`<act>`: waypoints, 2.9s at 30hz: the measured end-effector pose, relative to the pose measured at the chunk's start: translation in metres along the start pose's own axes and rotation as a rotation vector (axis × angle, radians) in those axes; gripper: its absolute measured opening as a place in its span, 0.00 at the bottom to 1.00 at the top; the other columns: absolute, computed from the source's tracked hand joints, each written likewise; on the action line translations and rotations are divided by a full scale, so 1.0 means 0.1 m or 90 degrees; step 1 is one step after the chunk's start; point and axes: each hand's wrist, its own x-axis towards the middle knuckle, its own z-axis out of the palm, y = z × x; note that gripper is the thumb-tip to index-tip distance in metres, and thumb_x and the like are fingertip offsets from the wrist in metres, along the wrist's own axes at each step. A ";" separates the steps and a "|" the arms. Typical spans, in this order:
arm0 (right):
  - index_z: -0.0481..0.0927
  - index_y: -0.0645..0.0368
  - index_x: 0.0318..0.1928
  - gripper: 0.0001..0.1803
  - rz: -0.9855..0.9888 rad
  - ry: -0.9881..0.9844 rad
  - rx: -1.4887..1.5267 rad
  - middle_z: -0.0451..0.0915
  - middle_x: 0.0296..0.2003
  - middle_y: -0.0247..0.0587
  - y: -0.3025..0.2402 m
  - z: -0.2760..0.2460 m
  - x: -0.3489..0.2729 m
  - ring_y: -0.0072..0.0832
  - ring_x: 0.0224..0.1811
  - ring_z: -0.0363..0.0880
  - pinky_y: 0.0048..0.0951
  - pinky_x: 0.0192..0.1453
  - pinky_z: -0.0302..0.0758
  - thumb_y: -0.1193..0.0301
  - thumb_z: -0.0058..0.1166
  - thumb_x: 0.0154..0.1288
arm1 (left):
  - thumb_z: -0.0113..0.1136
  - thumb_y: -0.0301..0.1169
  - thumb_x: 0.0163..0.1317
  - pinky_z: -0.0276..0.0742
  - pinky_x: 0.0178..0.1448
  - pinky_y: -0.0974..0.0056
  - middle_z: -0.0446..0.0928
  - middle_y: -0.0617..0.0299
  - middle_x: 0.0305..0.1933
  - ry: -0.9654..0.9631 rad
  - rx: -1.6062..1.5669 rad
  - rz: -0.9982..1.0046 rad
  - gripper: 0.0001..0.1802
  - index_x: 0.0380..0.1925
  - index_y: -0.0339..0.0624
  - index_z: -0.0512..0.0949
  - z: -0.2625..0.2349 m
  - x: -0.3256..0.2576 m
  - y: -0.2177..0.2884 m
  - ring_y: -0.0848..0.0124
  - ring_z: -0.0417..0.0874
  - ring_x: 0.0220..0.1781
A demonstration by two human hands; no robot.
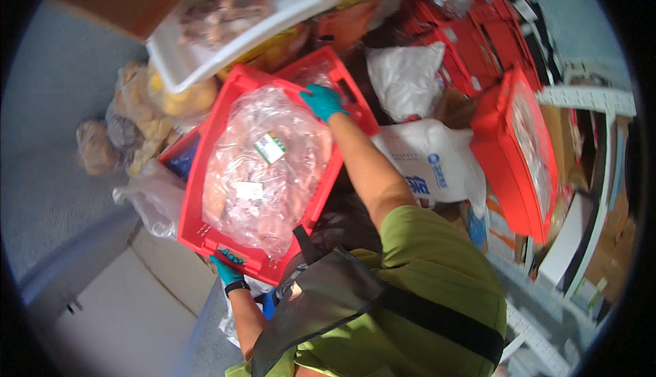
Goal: The person picks up red plastic crates containing vacuum-sealed meat packages from a cluttered storage area, stacks them, and carries one crate through a doorway into a meat and seafood counter area.
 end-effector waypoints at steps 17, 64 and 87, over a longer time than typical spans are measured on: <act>0.82 0.51 0.35 0.16 -0.027 0.445 0.050 0.82 0.30 0.44 0.25 -0.26 -1.67 0.45 0.34 0.80 0.46 0.36 0.76 0.53 0.56 0.57 | 0.28 0.79 0.53 0.60 0.21 0.66 0.63 0.67 0.13 -0.084 0.097 0.125 0.46 0.29 0.45 0.73 0.02 0.73 -0.20 0.71 0.63 0.16; 0.84 0.54 0.36 0.37 0.402 0.337 0.463 0.82 0.35 0.51 1.66 -0.82 -3.94 0.49 0.39 0.81 0.46 0.44 0.75 0.31 0.48 0.51 | 0.30 0.82 0.47 0.65 0.19 0.62 0.73 0.64 0.24 -0.288 0.530 0.128 0.47 0.41 0.53 0.74 1.40 -0.52 1.27 0.66 0.70 0.18; 0.81 0.60 0.44 0.30 0.746 0.456 0.775 0.82 0.40 0.54 2.10 0.99 -5.25 0.46 0.43 0.81 0.42 0.48 0.75 0.47 0.56 0.51 | 0.48 0.68 0.59 0.59 0.14 0.71 0.62 0.72 0.10 -0.392 0.875 0.305 0.34 0.22 0.46 0.75 3.88 -1.82 0.60 0.77 0.62 0.09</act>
